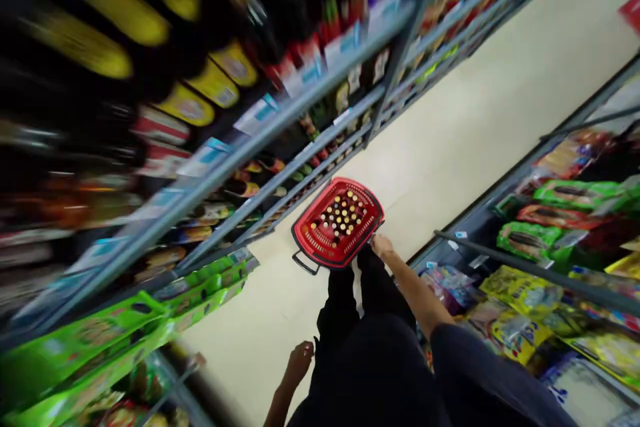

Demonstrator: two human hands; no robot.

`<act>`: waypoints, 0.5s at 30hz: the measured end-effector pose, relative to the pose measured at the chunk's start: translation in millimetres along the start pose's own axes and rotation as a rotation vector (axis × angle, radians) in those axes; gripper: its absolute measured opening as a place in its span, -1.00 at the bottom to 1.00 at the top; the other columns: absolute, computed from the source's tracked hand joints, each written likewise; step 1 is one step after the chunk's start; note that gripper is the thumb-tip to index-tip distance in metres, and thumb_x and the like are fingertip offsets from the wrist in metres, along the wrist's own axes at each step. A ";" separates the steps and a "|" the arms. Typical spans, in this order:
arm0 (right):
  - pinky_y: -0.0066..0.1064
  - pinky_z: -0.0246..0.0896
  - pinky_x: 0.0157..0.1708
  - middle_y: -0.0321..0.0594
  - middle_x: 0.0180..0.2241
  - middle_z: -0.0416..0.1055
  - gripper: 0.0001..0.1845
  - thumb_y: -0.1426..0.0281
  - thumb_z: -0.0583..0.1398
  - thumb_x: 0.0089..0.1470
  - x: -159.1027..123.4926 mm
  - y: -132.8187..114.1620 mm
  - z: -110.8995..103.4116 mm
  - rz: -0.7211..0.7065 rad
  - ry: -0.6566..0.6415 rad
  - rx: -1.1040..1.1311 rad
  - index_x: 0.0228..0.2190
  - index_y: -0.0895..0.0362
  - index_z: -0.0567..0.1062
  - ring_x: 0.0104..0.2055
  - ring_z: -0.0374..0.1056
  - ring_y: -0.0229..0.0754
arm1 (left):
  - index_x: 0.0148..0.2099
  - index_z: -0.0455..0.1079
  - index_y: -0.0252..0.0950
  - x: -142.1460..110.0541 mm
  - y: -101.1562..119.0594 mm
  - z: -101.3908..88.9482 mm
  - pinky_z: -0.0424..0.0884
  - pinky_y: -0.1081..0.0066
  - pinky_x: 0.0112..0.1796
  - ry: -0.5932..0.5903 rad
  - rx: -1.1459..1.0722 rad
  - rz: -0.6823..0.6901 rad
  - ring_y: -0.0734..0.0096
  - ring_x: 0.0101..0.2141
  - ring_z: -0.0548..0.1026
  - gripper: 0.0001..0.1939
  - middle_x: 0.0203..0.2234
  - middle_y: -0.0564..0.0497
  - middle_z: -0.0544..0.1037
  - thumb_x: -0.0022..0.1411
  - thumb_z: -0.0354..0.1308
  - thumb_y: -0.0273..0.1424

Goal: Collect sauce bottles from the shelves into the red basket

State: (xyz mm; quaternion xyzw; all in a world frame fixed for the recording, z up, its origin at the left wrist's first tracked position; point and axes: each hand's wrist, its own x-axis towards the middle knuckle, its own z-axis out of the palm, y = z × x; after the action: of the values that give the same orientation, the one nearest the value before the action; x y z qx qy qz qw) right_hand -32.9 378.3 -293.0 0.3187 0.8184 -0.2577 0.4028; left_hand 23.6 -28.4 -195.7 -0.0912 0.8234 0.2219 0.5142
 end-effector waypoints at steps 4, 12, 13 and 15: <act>-0.10 0.41 0.00 -0.09 0.02 0.44 -0.63 0.24 0.20 0.30 102.6 1.0 83.6 0.009 -0.099 -0.019 0.04 0.18 0.45 0.00 0.43 -0.09 | -0.36 0.46 -0.24 42.4 -52.6 50.3 0.48 0.24 -0.31 -0.055 0.028 -0.168 0.13 -0.39 0.60 -0.62 -0.51 -0.09 0.58 0.23 -0.06 -0.12; -0.10 0.40 0.02 -0.03 0.03 0.43 -0.57 0.20 0.19 0.31 246.9 -27.4 179.7 0.115 -0.094 0.001 0.07 0.22 0.43 0.01 0.43 -0.06 | -0.11 0.52 -0.31 96.7 -71.8 94.1 0.41 0.34 -0.35 -0.064 -0.160 -0.195 0.24 -0.41 0.50 -0.39 -0.48 -0.05 0.54 0.25 -0.03 0.12; -0.11 0.40 0.01 -0.02 0.04 0.43 -0.55 0.19 0.19 0.31 258.4 -28.7 186.7 0.137 -0.093 0.005 0.09 0.23 0.42 0.02 0.43 -0.06 | -0.10 0.52 -0.32 101.2 -68.1 95.0 0.38 0.35 -0.40 -0.059 -0.212 -0.207 0.27 -0.46 0.46 -0.35 -0.53 -0.02 0.51 0.23 -0.01 0.16; -0.12 0.40 0.00 0.01 0.05 0.42 -0.52 0.17 0.17 0.32 275.3 -30.3 198.5 0.173 -0.094 0.014 0.11 0.24 0.40 0.02 0.43 -0.05 | -0.09 0.52 -0.33 109.6 -61.1 95.7 0.32 0.38 -0.47 -0.061 -0.280 -0.242 0.34 -0.54 0.38 -0.29 -0.57 0.03 0.45 0.17 0.03 0.23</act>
State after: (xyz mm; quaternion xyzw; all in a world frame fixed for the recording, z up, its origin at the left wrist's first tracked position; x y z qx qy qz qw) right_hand -86.8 309.8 -622.4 0.3786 0.7660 -0.2424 0.4595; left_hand 74.1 -29.9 -345.2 -0.2536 0.7515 0.2734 0.5443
